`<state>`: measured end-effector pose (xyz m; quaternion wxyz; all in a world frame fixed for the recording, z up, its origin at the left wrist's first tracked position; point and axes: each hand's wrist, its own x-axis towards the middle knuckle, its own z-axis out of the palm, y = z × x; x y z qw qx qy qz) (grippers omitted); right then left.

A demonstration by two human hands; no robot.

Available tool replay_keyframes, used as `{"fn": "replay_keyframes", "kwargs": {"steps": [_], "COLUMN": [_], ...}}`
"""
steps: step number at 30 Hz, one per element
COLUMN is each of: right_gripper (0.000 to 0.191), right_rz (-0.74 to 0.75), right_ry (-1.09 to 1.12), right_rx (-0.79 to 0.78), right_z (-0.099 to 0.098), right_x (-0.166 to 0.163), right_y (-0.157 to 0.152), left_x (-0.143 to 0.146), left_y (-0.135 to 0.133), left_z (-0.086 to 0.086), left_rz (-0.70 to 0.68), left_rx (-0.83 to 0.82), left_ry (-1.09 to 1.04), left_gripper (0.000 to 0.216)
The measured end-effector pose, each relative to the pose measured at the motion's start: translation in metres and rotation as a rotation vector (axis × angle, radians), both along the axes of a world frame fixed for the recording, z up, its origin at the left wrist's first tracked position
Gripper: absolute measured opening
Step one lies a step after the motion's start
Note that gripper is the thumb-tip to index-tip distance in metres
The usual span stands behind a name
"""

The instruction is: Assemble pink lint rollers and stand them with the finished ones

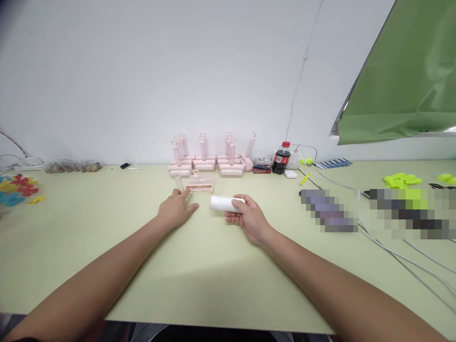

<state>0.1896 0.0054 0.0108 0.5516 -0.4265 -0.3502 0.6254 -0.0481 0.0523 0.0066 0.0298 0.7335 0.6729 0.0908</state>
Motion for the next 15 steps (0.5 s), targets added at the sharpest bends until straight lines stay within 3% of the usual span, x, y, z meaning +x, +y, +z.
{"fn": "replay_keyframes", "kwargs": {"steps": [5,15], "right_gripper": [0.013,0.016], "right_rz": [0.011,-0.015], "right_ry": [-0.022,-0.035], "right_rx": [-0.003,0.008], "right_z": [-0.002,-0.003], "right_x": [-0.001,0.000], "right_y": [-0.001,0.002], "left_x": [0.003,0.018], "left_y": [0.002,-0.024], "left_z": [-0.001,0.012], "left_rz": [-0.032,-0.149], "left_rx": [-0.010,0.021], "left_ry": [0.001,0.099], "left_gripper": [0.067,0.037]}}
